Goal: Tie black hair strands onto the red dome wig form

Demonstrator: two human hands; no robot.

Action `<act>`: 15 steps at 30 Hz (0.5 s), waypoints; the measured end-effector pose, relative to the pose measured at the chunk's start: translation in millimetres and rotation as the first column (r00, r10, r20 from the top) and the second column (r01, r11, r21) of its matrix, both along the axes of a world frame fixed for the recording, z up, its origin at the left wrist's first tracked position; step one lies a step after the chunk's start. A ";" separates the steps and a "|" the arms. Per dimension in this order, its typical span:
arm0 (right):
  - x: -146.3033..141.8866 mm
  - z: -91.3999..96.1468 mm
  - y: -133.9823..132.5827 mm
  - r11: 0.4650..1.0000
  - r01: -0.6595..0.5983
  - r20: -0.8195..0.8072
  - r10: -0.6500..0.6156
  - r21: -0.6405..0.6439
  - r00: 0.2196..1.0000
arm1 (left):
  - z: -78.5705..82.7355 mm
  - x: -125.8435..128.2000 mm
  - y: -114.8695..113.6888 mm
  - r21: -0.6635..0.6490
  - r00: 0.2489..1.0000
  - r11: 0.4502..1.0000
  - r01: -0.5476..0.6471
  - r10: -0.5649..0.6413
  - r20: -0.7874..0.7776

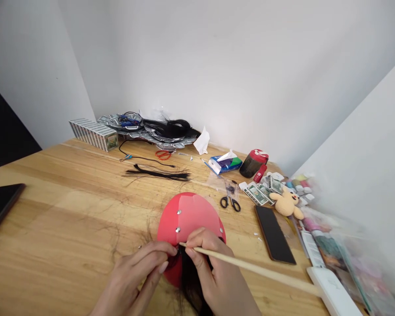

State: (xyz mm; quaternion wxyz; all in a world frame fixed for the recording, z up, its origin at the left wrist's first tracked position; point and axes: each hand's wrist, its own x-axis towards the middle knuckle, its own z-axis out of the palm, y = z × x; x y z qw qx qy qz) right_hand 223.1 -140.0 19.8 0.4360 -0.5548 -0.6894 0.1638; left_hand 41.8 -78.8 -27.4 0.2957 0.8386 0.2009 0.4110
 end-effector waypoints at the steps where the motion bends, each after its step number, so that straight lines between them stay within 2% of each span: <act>1: -0.2 -0.3 0.0 1.000 0.005 0.005 -0.005 0.008 1.000 | -0.5 -0.1 -0.2 0.001 1.000 1.000 -0.001 0.001 -0.001; 11: -2.6 -4.8 0.9 0.990 0.059 -0.028 -0.056 0.126 0.998 | -4.1 0.2 -0.6 -0.016 0.999 1.000 0.024 -0.024 0.022; 15: -2.4 -5.2 0.5 0.991 0.088 -0.106 -0.078 0.097 0.991 | -3.6 -2.2 -1.4 -0.115 0.996 0.992 0.056 -0.048 0.069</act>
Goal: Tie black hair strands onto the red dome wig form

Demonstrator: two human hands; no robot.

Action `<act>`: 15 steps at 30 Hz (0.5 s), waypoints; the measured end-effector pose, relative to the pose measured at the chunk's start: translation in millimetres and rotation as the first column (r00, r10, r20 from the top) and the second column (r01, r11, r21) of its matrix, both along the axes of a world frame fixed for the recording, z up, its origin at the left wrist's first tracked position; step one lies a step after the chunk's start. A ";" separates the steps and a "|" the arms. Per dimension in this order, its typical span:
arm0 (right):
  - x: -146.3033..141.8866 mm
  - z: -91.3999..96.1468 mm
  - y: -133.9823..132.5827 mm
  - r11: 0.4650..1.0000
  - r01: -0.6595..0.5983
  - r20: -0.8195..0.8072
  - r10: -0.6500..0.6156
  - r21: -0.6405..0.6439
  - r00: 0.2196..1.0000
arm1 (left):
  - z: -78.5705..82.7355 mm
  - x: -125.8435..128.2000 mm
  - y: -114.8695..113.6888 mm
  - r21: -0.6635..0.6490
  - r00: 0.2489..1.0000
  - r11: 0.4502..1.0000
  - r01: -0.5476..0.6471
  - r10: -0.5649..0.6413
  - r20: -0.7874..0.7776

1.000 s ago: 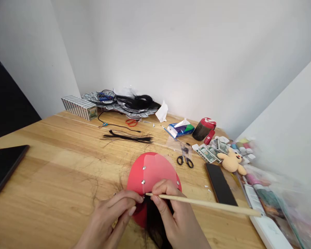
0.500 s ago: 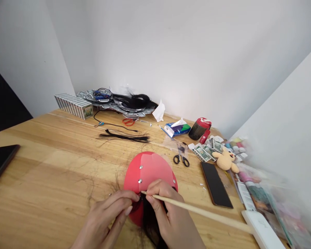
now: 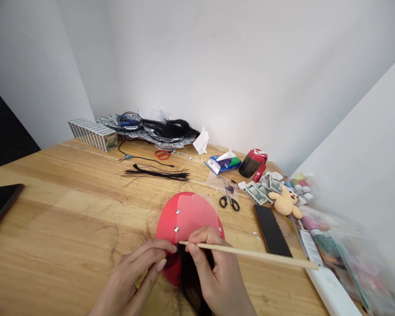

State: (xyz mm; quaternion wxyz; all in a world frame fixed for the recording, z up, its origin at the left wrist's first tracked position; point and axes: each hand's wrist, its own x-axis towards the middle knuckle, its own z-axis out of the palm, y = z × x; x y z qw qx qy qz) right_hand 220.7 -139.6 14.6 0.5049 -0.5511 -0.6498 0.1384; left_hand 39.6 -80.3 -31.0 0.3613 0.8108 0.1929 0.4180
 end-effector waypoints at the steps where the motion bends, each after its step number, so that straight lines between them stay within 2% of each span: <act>1: -0.2 0.1 0.0 1.000 0.009 -0.017 -0.009 -0.008 1.000 | 0.5 -0.9 -0.2 -0.057 1.000 0.998 0.001 0.001 0.026; 4: -2.0 0.9 0.3 0.999 0.022 -0.035 -0.023 -0.033 0.999 | 2.2 -3.0 0.2 -0.290 0.993 0.957 -0.013 0.047 0.112; 8: -4.7 2.6 1.3 0.998 0.027 -0.038 -0.029 -0.053 0.999 | 3.6 -2.3 2.7 -0.584 0.975 0.811 0.028 0.106 0.194; 11: -5.5 2.1 2.0 0.997 0.043 -0.040 -0.046 -0.058 0.998 | 4.7 -0.7 4.2 -0.685 0.959 0.724 0.082 0.130 0.252; 15: -6.6 -0.3 2.1 0.997 0.062 -0.020 -0.062 -0.036 0.998 | 6.0 -0.4 3.7 -0.720 0.950 0.683 0.128 0.124 0.287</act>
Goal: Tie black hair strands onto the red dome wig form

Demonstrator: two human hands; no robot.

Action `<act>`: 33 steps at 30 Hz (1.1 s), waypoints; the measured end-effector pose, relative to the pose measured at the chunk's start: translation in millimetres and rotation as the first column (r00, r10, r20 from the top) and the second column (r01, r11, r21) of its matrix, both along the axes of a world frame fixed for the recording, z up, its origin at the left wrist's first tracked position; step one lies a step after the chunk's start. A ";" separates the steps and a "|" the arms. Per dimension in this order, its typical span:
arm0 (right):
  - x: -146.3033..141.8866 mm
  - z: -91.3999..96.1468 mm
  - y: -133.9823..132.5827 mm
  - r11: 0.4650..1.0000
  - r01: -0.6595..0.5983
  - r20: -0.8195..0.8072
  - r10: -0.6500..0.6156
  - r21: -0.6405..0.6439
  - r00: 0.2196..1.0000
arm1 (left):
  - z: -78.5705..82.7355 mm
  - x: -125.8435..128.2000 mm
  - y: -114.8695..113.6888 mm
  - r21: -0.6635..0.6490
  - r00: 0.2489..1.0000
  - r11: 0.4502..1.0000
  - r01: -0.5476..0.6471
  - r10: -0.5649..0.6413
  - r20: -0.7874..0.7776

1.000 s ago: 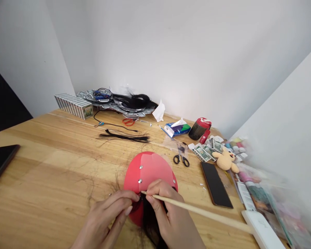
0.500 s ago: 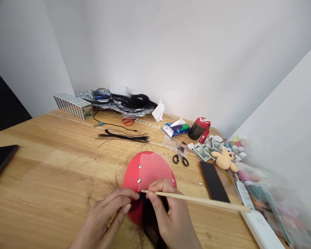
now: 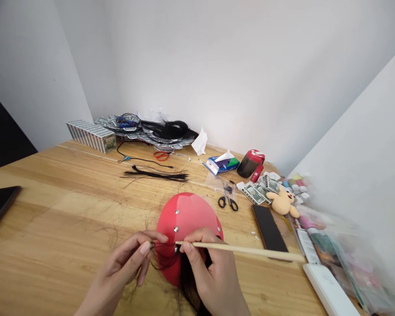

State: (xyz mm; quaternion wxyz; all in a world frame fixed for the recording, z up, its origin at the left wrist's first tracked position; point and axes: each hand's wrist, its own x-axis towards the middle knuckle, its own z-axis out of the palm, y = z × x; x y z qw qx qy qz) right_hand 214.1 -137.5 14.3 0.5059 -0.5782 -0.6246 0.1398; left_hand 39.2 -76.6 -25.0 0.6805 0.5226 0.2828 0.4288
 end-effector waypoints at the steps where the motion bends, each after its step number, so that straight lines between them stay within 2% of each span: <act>1: -0.4 -0.5 -0.1 1.000 0.001 0.002 -0.001 0.006 1.000 | 0.3 -0.2 -0.3 -0.010 1.000 1.000 -0.001 0.001 0.008; 7: -2.7 -0.1 1.0 1.000 -0.010 0.024 0.009 0.013 1.000 | 2.8 0.6 0.5 -0.047 0.999 0.999 0.006 -0.004 0.051; 11: -4.3 1.2 2.7 1.000 -0.013 0.016 0.013 0.015 1.000 | 1.9 1.8 1.0 -0.014 0.998 1.000 0.004 -0.003 0.066; 17: -2.0 2.5 2.1 0.998 -0.031 -0.007 0.030 -0.050 1.000 | 0.6 2.1 0.8 0.013 0.997 1.000 -0.018 0.017 0.077; 22: 0.6 6.7 2.3 0.994 -0.062 -0.042 0.058 -0.094 0.997 | -0.7 1.5 0.7 0.107 0.999 0.994 -0.033 0.034 -0.001; 27: -0.3 11.2 4.1 0.987 -0.042 -0.063 0.032 -0.157 0.997 | -7.1 -0.9 -2.3 0.224 0.989 0.974 -0.016 0.048 -0.138; 33: -5.6 11.7 6.6 0.990 0.004 -0.087 -0.016 -0.139 0.996 | -7.7 -2.5 -4.7 0.322 0.979 0.946 0.025 0.043 -0.201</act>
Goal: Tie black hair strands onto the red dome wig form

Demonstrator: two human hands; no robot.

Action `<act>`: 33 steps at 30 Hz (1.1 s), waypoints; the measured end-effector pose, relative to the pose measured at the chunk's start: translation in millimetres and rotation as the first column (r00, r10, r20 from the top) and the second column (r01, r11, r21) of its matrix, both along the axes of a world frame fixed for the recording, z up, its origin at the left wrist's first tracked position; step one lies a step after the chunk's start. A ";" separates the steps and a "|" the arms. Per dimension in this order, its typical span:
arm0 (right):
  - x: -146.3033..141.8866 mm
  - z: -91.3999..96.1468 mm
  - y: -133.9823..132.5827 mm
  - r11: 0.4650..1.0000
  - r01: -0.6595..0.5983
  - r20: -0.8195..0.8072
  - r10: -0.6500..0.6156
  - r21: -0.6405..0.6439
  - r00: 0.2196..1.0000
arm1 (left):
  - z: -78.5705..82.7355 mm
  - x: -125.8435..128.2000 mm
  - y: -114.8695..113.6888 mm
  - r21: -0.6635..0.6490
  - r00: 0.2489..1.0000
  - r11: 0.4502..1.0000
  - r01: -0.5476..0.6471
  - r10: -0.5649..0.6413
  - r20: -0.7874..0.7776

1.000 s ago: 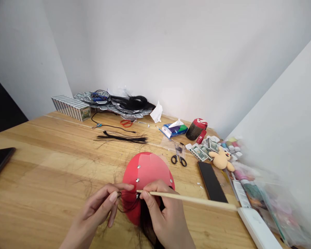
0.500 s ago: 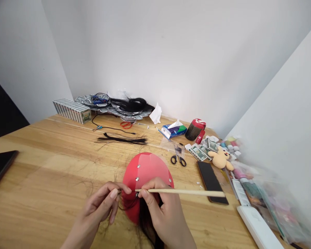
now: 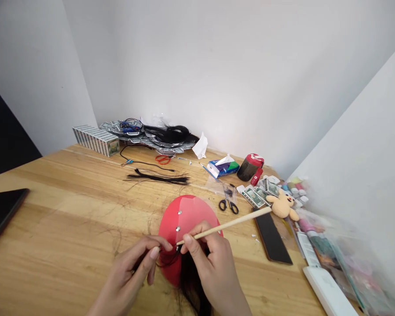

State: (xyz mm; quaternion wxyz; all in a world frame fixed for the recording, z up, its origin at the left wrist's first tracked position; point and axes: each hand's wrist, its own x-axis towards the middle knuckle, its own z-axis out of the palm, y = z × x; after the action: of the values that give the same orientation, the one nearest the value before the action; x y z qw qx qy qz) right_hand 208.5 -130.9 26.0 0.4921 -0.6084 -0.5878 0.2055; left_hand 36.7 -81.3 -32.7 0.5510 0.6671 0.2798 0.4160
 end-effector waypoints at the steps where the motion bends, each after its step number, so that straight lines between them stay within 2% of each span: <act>1: -0.9 -0.1 0.4 1.000 0.009 0.007 -0.009 0.007 1.000 | 0.3 -0.2 -0.3 0.008 1.000 1.000 0.001 -0.001 -0.007; 16: -6.6 1.6 1.7 0.997 0.071 0.151 -0.075 0.033 0.986 | 0.0 1.4 -0.7 0.050 1.000 0.998 0.027 -0.027 -0.005; 33: -7.5 -1.4 2.4 0.994 0.109 0.199 -0.111 0.024 0.974 | 0.5 1.1 -1.7 0.059 0.998 0.997 0.047 -0.044 -0.039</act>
State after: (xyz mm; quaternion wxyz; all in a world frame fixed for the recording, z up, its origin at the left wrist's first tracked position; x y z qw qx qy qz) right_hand 201.0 -128.5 24.7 0.4450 -0.6545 -0.6009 0.1121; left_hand 37.8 -83.0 -32.3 0.5345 0.6974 0.2624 0.3988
